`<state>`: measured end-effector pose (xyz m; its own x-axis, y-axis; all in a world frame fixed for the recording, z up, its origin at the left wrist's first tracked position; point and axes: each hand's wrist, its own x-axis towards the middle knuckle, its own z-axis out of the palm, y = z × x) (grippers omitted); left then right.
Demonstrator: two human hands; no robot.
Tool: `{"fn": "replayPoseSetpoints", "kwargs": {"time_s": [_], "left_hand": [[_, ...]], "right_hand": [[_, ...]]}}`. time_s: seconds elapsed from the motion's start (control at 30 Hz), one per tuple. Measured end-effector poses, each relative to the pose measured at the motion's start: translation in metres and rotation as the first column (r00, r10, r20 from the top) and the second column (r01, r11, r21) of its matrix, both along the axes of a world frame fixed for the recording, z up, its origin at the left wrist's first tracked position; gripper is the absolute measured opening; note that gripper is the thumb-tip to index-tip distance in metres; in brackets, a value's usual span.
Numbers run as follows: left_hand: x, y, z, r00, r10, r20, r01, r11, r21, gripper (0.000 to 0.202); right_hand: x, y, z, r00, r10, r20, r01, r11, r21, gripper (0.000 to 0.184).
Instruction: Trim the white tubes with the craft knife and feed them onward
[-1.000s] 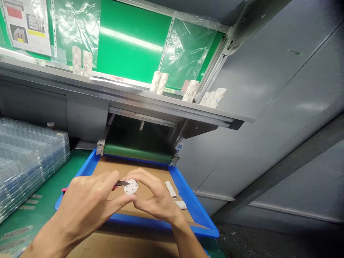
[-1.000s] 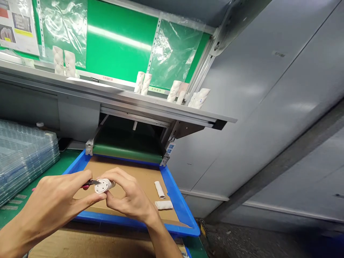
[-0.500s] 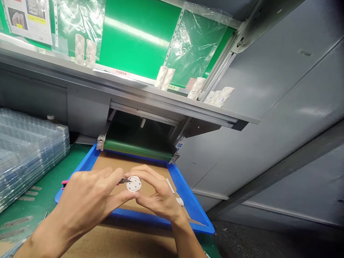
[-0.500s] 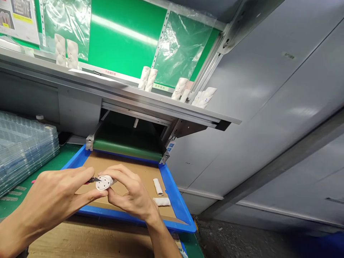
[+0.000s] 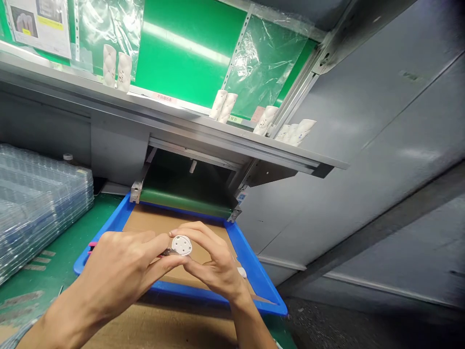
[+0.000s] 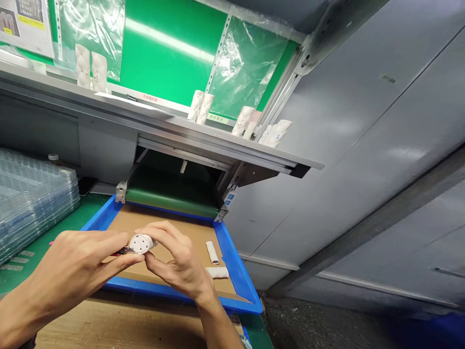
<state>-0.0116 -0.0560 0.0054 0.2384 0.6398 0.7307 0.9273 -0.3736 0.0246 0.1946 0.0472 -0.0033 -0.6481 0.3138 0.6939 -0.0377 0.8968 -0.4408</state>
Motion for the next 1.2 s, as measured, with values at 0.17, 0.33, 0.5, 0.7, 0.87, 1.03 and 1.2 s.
{"fn": "replayPoseSetpoints", "kwargs": {"time_s": [0.17, 0.33, 0.5, 0.7, 0.87, 1.03, 1.2], "left_hand": [[0.001, 0.002, -0.002, 0.981, -0.096, 0.169, 0.086, 0.994, 0.064, 0.033], [0.0, 0.001, -0.005, 0.946, -0.19, 0.262, 0.201, 0.98, -0.014, 0.02], [-0.003, -0.003, -0.001, 0.915, -0.267, 0.303, 0.305, 0.949, -0.085, 0.034], [0.0, 0.003, 0.001, 0.995, -0.038, 0.096, 0.028, 0.995, 0.1, 0.045], [0.002, 0.004, 0.003, 0.999, 0.028, 0.027, -0.031, 0.991, 0.127, 0.056], [0.001, 0.004, -0.001, 0.998, 0.056, 0.01, -0.057, 0.988, 0.145, 0.056], [0.0, 0.005, -0.004, 0.998, 0.059, -0.023, -0.056, 0.991, 0.118, 0.054]], "right_hand": [[-0.001, 0.0, -0.003, 0.999, -0.027, -0.031, 0.027, 0.999, 0.024, 0.035], [0.0, 0.002, -0.007, 1.0, 0.011, 0.015, -0.01, 0.996, -0.083, 0.037], [0.0, 0.014, -0.012, 0.978, 0.194, -0.079, -0.209, 0.94, -0.27, 0.042], [-0.002, 0.014, -0.014, 0.993, 0.026, -0.119, -0.049, 0.98, -0.193, 0.033], [-0.002, 0.01, -0.012, 0.989, 0.031, -0.148, -0.048, 0.992, -0.116, 0.029], [-0.002, 0.009, -0.009, 0.987, 0.035, -0.155, -0.047, 0.996, -0.076, 0.028], [-0.001, 0.008, -0.009, 0.988, 0.031, -0.15, -0.039, 0.998, -0.045, 0.029]]}}
